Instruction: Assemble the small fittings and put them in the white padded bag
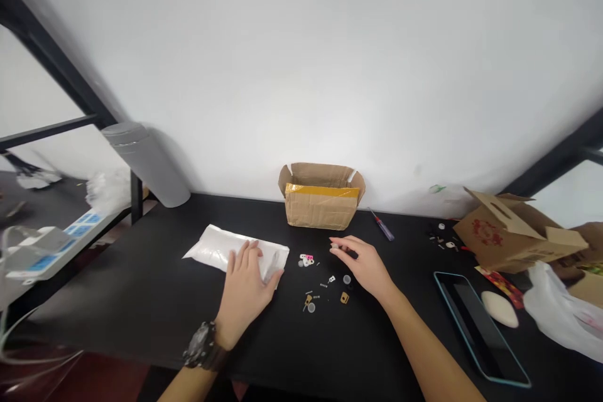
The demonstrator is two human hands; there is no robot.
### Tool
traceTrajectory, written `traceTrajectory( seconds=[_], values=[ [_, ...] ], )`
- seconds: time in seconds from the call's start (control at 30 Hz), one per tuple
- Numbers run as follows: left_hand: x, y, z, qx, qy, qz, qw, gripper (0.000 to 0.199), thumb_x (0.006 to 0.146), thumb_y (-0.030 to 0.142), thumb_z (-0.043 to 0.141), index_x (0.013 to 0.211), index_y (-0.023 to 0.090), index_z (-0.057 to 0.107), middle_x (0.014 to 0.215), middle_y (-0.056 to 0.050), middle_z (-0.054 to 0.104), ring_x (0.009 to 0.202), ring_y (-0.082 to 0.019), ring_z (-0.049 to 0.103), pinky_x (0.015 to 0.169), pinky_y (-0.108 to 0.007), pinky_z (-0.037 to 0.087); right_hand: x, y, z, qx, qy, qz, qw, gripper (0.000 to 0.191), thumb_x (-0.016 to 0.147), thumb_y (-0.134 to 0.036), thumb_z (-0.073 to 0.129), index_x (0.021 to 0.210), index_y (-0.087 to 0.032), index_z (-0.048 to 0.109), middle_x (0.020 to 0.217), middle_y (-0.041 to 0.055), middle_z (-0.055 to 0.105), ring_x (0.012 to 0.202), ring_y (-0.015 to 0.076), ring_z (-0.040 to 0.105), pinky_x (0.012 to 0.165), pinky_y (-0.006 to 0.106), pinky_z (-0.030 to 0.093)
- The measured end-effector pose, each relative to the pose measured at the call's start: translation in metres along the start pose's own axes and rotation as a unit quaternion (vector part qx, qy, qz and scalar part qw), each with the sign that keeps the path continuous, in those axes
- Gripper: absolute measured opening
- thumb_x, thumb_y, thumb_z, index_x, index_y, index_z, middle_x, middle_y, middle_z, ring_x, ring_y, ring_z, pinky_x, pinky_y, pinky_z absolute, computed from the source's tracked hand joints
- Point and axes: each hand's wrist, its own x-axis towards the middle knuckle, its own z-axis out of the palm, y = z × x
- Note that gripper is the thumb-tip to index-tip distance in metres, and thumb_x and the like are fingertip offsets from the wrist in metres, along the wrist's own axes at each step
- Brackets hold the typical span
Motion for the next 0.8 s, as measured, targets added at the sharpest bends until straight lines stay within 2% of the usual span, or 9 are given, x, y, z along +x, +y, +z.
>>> traceTrajectory(
  seconds=[0.07, 0.13, 0.23, 0.33, 0.47, 0.57, 0.7, 0.8],
  values=[
    [-0.006, 0.004, 0.002, 0.011, -0.005, -0.011, 1.0, 0.026, 0.092, 0.031, 0.062, 0.112, 0.016, 0.054, 0.136, -0.02, 0.059, 0.142, -0.041, 0.045, 0.118, -0.063, 0.031, -0.003, -0.002, 0.001, 0.001, 0.003, 0.003, 1.0, 0.041, 0.093, -0.049, 0.066, 0.128, -0.026, 0.069, 0.106, 0.0071, 0.076, 0.092, 0.0249, 0.07, 0.089, 0.041, 0.056],
    [-0.007, 0.007, 0.002, -0.002, -0.012, -0.01, 1.0, 0.017, 0.093, 0.027, 0.058, 0.107, 0.018, 0.053, 0.137, -0.019, 0.059, 0.142, -0.037, 0.046, 0.119, -0.06, 0.033, -0.005, -0.003, 0.002, 0.003, 0.007, 0.01, 1.0, 0.041, 0.092, -0.049, 0.068, 0.125, -0.026, 0.068, 0.107, 0.0073, 0.077, 0.095, 0.026, 0.071, 0.091, 0.042, 0.056],
    [-0.007, 0.005, -0.001, -0.017, -0.004, -0.012, 1.0, 0.019, 0.095, 0.029, 0.057, 0.11, 0.019, 0.053, 0.134, -0.017, 0.061, 0.142, -0.035, 0.047, 0.118, -0.058, 0.035, -0.007, -0.006, 0.004, -0.002, -0.003, 0.006, 1.0, 0.031, 0.094, -0.049, 0.066, 0.113, -0.026, 0.071, 0.11, 0.0067, 0.077, 0.099, 0.0263, 0.071, 0.091, 0.04, 0.055],
    [-0.009, 0.002, -0.005, 0.019, 0.005, -0.021, 1.0, 0.019, 0.091, 0.022, 0.059, 0.109, 0.018, 0.056, 0.14, -0.018, 0.059, 0.143, -0.037, 0.044, 0.118, -0.06, 0.034, -0.009, -0.011, 0.009, -0.014, -0.021, -0.011, 1.0, 0.028, 0.097, -0.048, 0.061, 0.113, -0.027, 0.071, 0.11, 0.0054, 0.076, 0.1, 0.0249, 0.071, 0.091, 0.039, 0.055],
    [-0.01, -0.001, -0.006, 0.064, 0.001, -0.012, 0.998, 0.007, 0.089, 0.015, 0.057, 0.092, 0.02, 0.062, 0.141, -0.015, 0.061, 0.138, -0.039, 0.049, 0.116, -0.063, 0.034, -0.011, -0.019, 0.016, -0.05, -0.038, -0.051, 0.997, 0.026, 0.099, -0.046, 0.058, 0.113, -0.028, 0.071, 0.107, 0.0048, 0.076, 0.099, 0.0243, 0.071, 0.09, 0.039, 0.056],
    [-0.01, -0.004, -0.008, 0.057, 0.008, -0.005, 0.998, 0.012, 0.091, 0.016, 0.056, 0.084, 0.021, 0.063, 0.134, -0.01, 0.067, 0.134, -0.037, 0.053, 0.115, -0.063, 0.035, -0.014, -0.027, 0.02, -0.094, -0.037, -0.102, 0.99, 0.025, 0.101, -0.044, 0.057, 0.113, -0.028, 0.072, 0.102, 0.0056, 0.075, 0.097, 0.0259, 0.07, 0.09, 0.042, 0.055],
    [-0.014, -0.002, -0.012, 0.059, 0.021, -0.008, 0.998, 0.007, 0.092, 0.023, 0.059, 0.094, 0.021, 0.065, 0.137, -0.014, 0.064, 0.137, -0.039, 0.05, 0.116, -0.066, 0.032, -0.017, -0.041, 0.023, -0.12, -0.044, -0.156, 0.979, 0.025, 0.103, -0.043, 0.055, 0.111, -0.029, 0.073, 0.101, 0.0061, 0.076, 0.093, 0.0264, 0.069, 0.089, 0.043, 0.053],
    [-0.019, 0.003, -0.016, 0.082, 0.023, -0.028, 0.996, 0.017, 0.089, 0.025, 0.061, 0.104, 0.017, 0.064, 0.143, -0.02, 0.059, 0.138, -0.043, 0.047, 0.113, -0.066, 0.034, -0.018, -0.047, 0.025, -0.13, -0.052, -0.17, 0.976, 0.024, 0.103, -0.044, 0.055, 0.107, -0.029, 0.073, 0.102, 0.0057, 0.077, 0.093, 0.0267, 0.069, 0.088, 0.043, 0.053]
  ],
)
